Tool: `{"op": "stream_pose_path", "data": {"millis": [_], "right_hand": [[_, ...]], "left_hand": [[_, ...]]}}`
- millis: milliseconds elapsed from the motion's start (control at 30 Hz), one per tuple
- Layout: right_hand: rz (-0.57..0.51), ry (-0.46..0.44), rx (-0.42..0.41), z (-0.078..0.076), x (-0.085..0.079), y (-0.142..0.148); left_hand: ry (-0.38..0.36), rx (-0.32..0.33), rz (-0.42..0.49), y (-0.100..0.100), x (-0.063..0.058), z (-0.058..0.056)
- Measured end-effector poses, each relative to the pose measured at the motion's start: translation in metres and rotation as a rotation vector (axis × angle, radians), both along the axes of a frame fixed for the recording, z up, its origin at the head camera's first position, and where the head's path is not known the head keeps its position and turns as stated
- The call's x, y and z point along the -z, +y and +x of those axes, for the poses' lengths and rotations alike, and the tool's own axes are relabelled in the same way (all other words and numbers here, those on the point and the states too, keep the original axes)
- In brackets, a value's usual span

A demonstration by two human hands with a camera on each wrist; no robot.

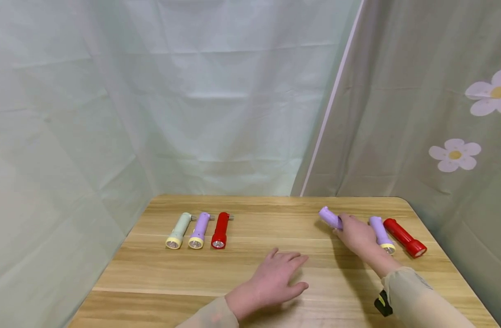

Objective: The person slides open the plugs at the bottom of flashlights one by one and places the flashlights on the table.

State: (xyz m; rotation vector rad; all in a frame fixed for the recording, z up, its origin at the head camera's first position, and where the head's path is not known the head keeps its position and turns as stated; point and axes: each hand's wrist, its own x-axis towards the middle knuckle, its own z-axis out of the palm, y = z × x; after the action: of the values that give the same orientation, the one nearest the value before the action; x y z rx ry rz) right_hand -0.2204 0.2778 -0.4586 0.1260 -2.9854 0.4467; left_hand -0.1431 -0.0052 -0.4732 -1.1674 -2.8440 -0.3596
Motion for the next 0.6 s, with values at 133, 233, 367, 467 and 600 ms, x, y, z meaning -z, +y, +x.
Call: {"op": "stream_pose_path", "data": {"millis": [133, 233, 367, 467, 600], "right_hand": [[-0.012, 0.056, -0.026, 0.004, -0.002, -0.003], [-0.040, 0.088, -0.044, 0.008, -0.004, -0.006], [-0.095, 0.114, -0.065, 0.014, -0.008, -0.012], [-0.113, 0.149, -0.080, 0.018, -0.008, -0.016], [-0.121, 0.202, -0.099, 0.024, -0.007, -0.020]], "left_hand": [[-0.003, -0.017, 0.033, -0.005, -0.003, -0.003], [-0.007, -0.030, 0.063, -0.009, -0.005, -0.005], [-0.027, -0.052, 0.110, -0.015, -0.012, -0.009], [-0.047, -0.071, 0.157, -0.019, -0.015, -0.012], [-0.076, -0.099, 0.225, -0.025, -0.018, -0.017]]}}
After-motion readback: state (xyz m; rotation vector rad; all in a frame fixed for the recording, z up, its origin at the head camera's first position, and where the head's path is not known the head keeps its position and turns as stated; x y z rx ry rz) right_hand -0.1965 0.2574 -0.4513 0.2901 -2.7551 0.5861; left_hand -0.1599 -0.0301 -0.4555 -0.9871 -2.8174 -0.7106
